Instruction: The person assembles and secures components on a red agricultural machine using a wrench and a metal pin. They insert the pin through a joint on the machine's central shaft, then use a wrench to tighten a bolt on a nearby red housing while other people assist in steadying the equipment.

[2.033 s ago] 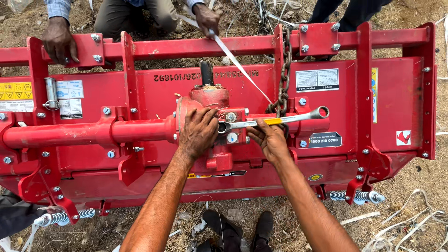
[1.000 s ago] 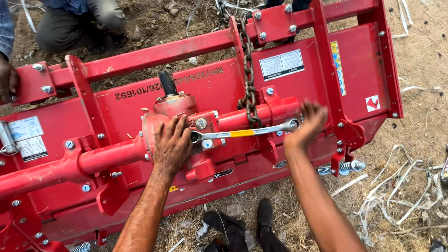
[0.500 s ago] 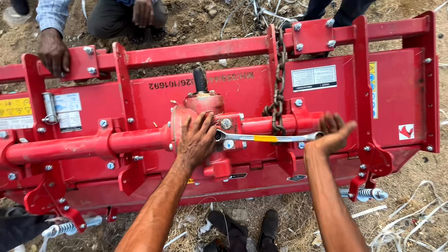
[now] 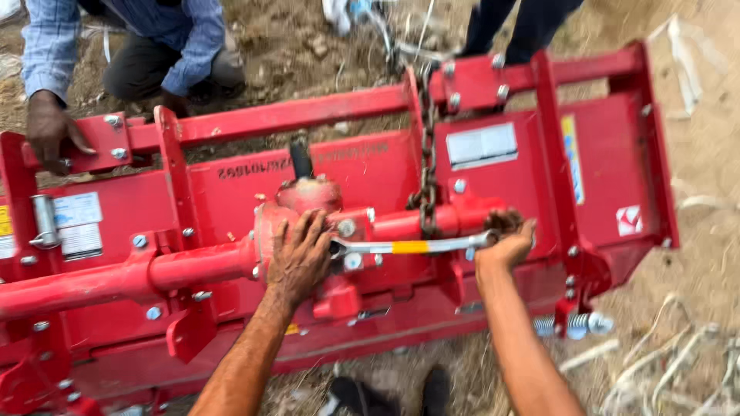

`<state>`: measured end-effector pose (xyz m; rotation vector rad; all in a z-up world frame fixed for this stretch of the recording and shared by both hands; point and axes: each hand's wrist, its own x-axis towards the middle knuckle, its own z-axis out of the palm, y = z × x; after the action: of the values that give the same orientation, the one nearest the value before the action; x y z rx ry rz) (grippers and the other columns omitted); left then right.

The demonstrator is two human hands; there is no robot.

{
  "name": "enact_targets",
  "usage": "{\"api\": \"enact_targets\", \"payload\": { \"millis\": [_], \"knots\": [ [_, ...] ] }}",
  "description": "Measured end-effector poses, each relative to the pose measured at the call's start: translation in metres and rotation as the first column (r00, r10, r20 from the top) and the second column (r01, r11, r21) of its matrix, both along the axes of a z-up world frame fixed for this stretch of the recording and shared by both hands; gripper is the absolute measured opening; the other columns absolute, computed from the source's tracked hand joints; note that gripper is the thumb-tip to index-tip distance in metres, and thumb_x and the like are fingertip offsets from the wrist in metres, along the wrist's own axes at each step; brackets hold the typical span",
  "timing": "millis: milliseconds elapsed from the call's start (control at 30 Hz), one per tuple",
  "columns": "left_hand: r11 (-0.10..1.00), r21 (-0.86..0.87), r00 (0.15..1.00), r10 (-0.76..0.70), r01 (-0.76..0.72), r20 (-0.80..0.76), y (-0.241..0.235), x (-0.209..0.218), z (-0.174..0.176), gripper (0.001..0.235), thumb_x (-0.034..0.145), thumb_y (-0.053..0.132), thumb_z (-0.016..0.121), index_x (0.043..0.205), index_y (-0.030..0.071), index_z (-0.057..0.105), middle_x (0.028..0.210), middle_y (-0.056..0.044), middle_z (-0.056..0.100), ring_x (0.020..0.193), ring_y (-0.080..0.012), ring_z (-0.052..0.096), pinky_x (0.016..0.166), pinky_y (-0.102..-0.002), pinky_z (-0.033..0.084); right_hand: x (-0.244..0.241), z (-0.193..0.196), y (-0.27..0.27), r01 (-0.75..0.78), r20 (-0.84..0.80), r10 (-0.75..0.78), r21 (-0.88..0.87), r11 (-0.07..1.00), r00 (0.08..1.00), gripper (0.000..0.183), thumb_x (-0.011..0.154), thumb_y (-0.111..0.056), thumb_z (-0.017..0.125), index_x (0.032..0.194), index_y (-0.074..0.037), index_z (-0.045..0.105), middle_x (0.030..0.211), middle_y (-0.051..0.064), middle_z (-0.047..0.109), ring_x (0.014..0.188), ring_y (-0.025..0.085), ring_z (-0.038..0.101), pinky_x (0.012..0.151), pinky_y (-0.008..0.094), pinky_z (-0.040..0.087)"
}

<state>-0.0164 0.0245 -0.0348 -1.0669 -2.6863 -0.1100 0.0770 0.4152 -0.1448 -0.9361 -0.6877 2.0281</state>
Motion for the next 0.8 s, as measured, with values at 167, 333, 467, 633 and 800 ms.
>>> {"api": "enact_targets", "payload": {
  "millis": [167, 333, 467, 633, 800],
  "knots": [
    [1.0, -0.017, 1.0, 0.004, -0.003, 0.024, -0.018, 0.015, 0.007, 0.032, 0.082, 0.03, 0.069, 0.109, 0.012, 0.066, 0.153, -0.01, 0.052, 0.143, -0.0287, 0.042, 0.115, -0.059, 0.028, 0.066, 0.023, -0.012, -0.107, -0.039, 0.109, 0.055, 0.993, 0.993, 0.052, 0.112, -0.046, 0.034, 0.118, -0.004, 0.063, 0.11, 0.014, 0.077, 0.109, 0.025, 0.074, 0.099, 0.039, 0.058],
    [1.0, -0.029, 0.999, 0.008, -0.007, 0.037, -0.019, 0.008, 0.011, 0.029, 0.084, 0.028, 0.068, 0.107, 0.013, 0.065, 0.153, -0.009, 0.053, 0.145, -0.0291, 0.042, 0.118, -0.058, 0.028, 0.074, 0.04, -0.014, -0.074, -0.005, 0.074, -0.013, 0.997, 0.997, 0.055, 0.112, -0.048, 0.031, 0.115, -0.004, 0.063, 0.109, 0.012, 0.077, 0.111, 0.024, 0.072, 0.104, 0.039, 0.058],
    [1.0, 0.011, 0.998, -0.012, 0.013, -0.055, -0.015, 0.009, 0.01, 0.045, 0.084, 0.029, 0.067, 0.124, 0.007, 0.067, 0.15, -0.009, 0.054, 0.142, -0.0281, 0.044, 0.117, -0.058, 0.028, 0.006, 0.049, 0.011, -0.08, -0.078, 0.094, 0.166, 0.983, 0.993, 0.055, 0.113, -0.046, 0.03, 0.109, -0.004, 0.065, 0.106, 0.015, 0.077, 0.108, 0.026, 0.073, 0.107, 0.04, 0.058],
    [1.0, 0.007, 1.0, -0.015, 0.015, -0.02, -0.014, 0.008, 0.015, 0.031, 0.086, 0.028, 0.066, 0.113, 0.013, 0.066, 0.152, -0.009, 0.054, 0.142, -0.0285, 0.046, 0.116, -0.058, 0.029, 0.068, 0.018, 0.005, -0.131, -0.145, 0.132, 0.018, 0.991, 0.981, 0.053, 0.116, -0.044, 0.029, 0.114, -0.003, 0.063, 0.116, 0.015, 0.075, 0.118, 0.027, 0.071, 0.112, 0.041, 0.056],
    [1.0, -0.015, 1.0, 0.018, -0.018, 0.0, -0.013, 0.012, 0.011, 0.028, 0.085, 0.027, 0.066, 0.109, 0.014, 0.066, 0.152, -0.009, 0.053, 0.143, -0.0282, 0.045, 0.116, -0.059, 0.029, 0.08, 0.015, -0.002, 0.012, -0.007, -0.013, -0.127, 0.992, 1.0, 0.053, 0.114, -0.045, 0.031, 0.115, -0.003, 0.063, 0.122, 0.015, 0.075, 0.119, 0.026, 0.072, 0.107, 0.04, 0.056]
  ]
}}
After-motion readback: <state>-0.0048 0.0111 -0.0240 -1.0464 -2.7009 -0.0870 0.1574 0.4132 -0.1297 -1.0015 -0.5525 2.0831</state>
